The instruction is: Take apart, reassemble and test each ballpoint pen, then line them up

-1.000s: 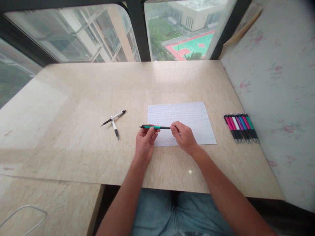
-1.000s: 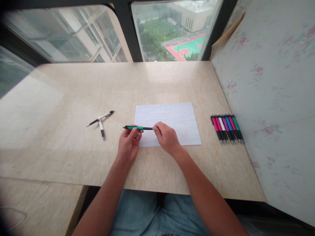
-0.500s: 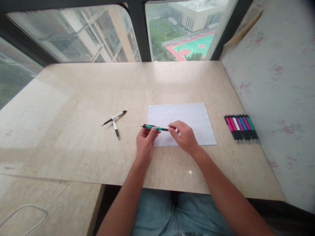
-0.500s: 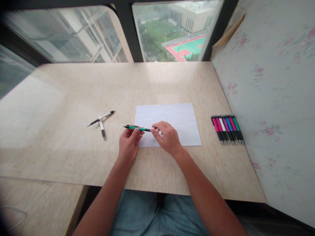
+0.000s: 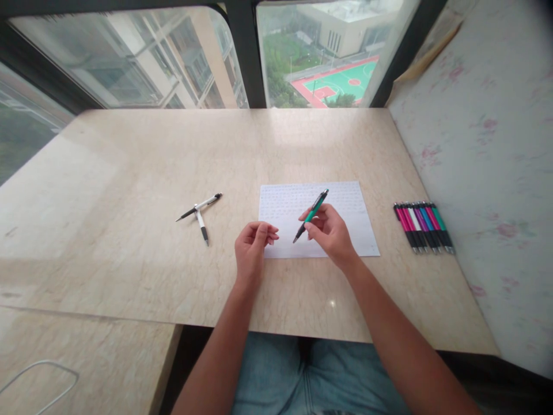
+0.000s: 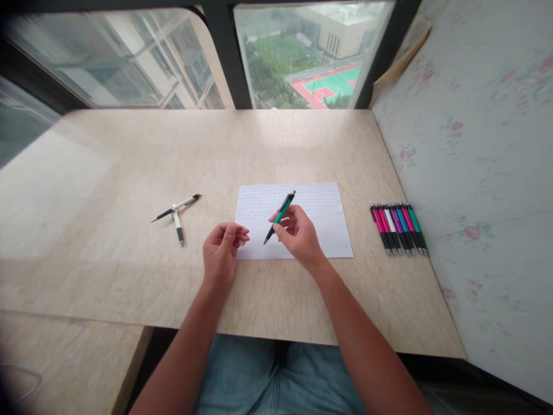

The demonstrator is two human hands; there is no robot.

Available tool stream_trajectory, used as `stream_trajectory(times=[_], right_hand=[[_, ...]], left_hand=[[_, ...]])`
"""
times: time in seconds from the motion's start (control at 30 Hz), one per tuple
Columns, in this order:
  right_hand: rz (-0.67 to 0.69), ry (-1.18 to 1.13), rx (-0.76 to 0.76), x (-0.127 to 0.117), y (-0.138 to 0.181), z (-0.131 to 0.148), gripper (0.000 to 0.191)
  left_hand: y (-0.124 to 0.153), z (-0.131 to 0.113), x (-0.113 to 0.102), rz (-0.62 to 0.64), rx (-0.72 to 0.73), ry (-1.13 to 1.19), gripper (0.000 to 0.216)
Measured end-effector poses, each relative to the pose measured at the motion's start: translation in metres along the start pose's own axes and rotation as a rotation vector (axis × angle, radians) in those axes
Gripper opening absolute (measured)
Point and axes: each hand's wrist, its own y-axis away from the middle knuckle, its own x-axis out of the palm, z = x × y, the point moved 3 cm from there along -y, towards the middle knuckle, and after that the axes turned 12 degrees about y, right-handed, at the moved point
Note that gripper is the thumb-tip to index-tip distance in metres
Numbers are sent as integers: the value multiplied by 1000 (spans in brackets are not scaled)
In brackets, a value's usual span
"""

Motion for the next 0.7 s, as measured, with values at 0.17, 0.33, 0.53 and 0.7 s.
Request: stream_trajectory(times=[0.17,0.33,0.53,0.7], right_hand=[[-118,-124,107,-7,-8,-8,96],[-130,-93,145,-7,-8,-11,91],[-162,-95,157,-8,-6,-15,80],[-156,-87,163,-6,-6,-17,81]], left_hand=[[-2,-10,-15,10,27,-210,19],[-1,-11,-25,52,45,-417,19],[1,-5,-23,111,57,-452,18],[0,-7,-23,110,43,-440,18]])
